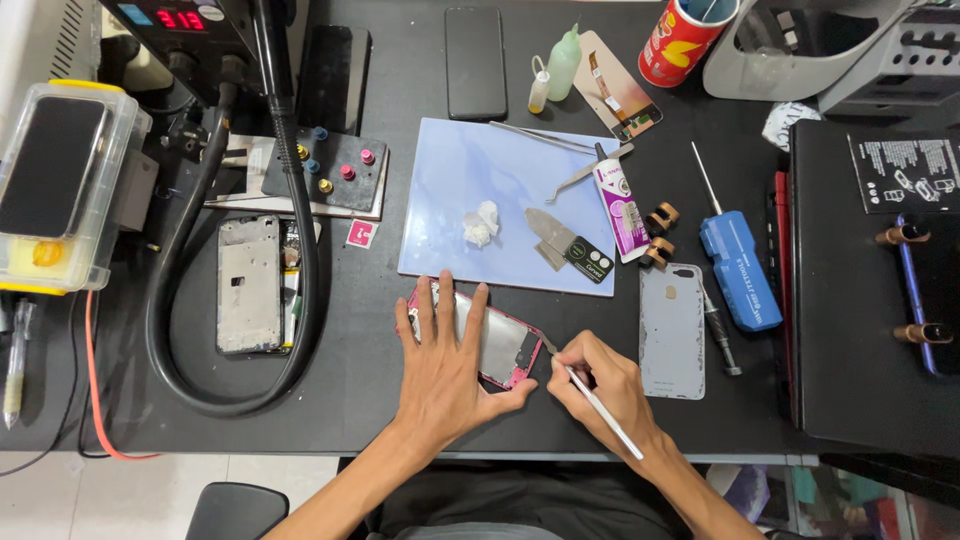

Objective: The person uses a syringe to apply adhesive to the back of a pink smartphone frame. They then use a white stylus to spread the adhesive evenly along the edges of the frame.

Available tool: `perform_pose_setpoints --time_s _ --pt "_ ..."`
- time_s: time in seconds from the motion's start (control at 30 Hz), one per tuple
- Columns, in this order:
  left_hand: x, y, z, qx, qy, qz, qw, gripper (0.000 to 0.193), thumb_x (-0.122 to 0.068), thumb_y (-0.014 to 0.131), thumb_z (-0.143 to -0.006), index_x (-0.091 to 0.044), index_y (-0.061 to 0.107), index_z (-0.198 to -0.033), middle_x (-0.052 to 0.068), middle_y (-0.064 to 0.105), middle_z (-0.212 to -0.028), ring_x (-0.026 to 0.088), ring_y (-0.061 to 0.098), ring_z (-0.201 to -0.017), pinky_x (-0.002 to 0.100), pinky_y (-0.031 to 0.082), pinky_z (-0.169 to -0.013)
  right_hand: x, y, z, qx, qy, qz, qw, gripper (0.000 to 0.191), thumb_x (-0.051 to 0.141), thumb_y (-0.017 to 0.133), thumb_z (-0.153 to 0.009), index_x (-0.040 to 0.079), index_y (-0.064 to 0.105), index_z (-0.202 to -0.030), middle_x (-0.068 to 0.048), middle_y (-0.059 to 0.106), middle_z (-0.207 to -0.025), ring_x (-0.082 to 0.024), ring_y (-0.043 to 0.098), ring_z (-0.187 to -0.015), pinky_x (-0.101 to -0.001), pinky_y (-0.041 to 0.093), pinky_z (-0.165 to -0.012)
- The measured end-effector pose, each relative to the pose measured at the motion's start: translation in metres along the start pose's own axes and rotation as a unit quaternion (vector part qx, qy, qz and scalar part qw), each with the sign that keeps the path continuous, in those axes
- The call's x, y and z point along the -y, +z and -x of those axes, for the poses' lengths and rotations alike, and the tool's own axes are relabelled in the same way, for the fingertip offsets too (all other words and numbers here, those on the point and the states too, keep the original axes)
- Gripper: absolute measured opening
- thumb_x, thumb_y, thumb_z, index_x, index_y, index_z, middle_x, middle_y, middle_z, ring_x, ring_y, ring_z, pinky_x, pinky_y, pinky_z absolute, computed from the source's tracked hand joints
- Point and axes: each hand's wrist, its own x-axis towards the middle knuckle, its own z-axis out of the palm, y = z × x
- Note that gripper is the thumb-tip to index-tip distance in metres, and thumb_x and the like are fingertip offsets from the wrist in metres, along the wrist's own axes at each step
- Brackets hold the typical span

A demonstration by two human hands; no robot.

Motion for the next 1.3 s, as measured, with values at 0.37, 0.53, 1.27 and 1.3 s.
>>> perform_pose_setpoints --time_s 0.37,0.53,1.27,1.3 --pt "-0.0002 -0.0037 -0.0002 -0.002 -0.015 0.019 1.0 0.124 -0.075 0.077 -0.065 0.005 0.036 -0.15 0.039 0.026 -0.155 0.056 0.017 -0.148 0.071 0.01 -0.116 -0.0019 0.0015 0.0011 0.0 -0.007 -0.012 1.0 0.018 0.002 0.074 -0.082 0.001 0.056 -0.085 -0.005 0.063 -0.075 -0.009 0.056 -0.058 -0.0262 0.047 -0.052" --pt "0.0 -0.0078 -0.0001 -0.004 -0.029 0.059 0.998 0.129 -0.077 0.079 -0.062 0.004 0.034 -0.152 0.04 0.022 -0.156 0.055 0.016 -0.148 0.069 0.01 -0.117 -0.0022 -0.0003 0.0017 0.007 0.002 0.002 1.0 0.017 0.003 0.075 -0.083 0.001 0.058 -0.086 -0.005 0.062 -0.073 -0.01 0.054 -0.057 -0.0268 0.045 -0.052" --pt "-0.0015 -0.0081 -0.0018 -0.007 -0.038 0.045 0.998 0.126 -0.074 0.081 -0.063 0.004 0.034 -0.151 0.04 0.019 -0.157 0.061 0.013 -0.146 0.069 0.013 -0.115 -0.0055 -0.0059 -0.0074 0.026 0.002 -0.042 0.999 0.015 0.004 0.074 -0.085 0.001 0.059 -0.087 -0.005 0.068 -0.078 -0.009 0.062 -0.064 -0.0255 0.05 -0.056" --pt "-0.0022 -0.0087 -0.0004 -0.008 -0.039 0.046 0.998 0.127 -0.074 0.081 -0.063 0.004 0.034 -0.152 0.04 0.019 -0.157 0.061 0.013 -0.146 0.069 0.013 -0.115 -0.0047 -0.0059 -0.0078 0.029 0.007 -0.039 0.999 0.015 0.004 0.074 -0.085 0.001 0.059 -0.087 -0.005 0.068 -0.078 -0.009 0.062 -0.063 -0.0255 0.05 -0.056"
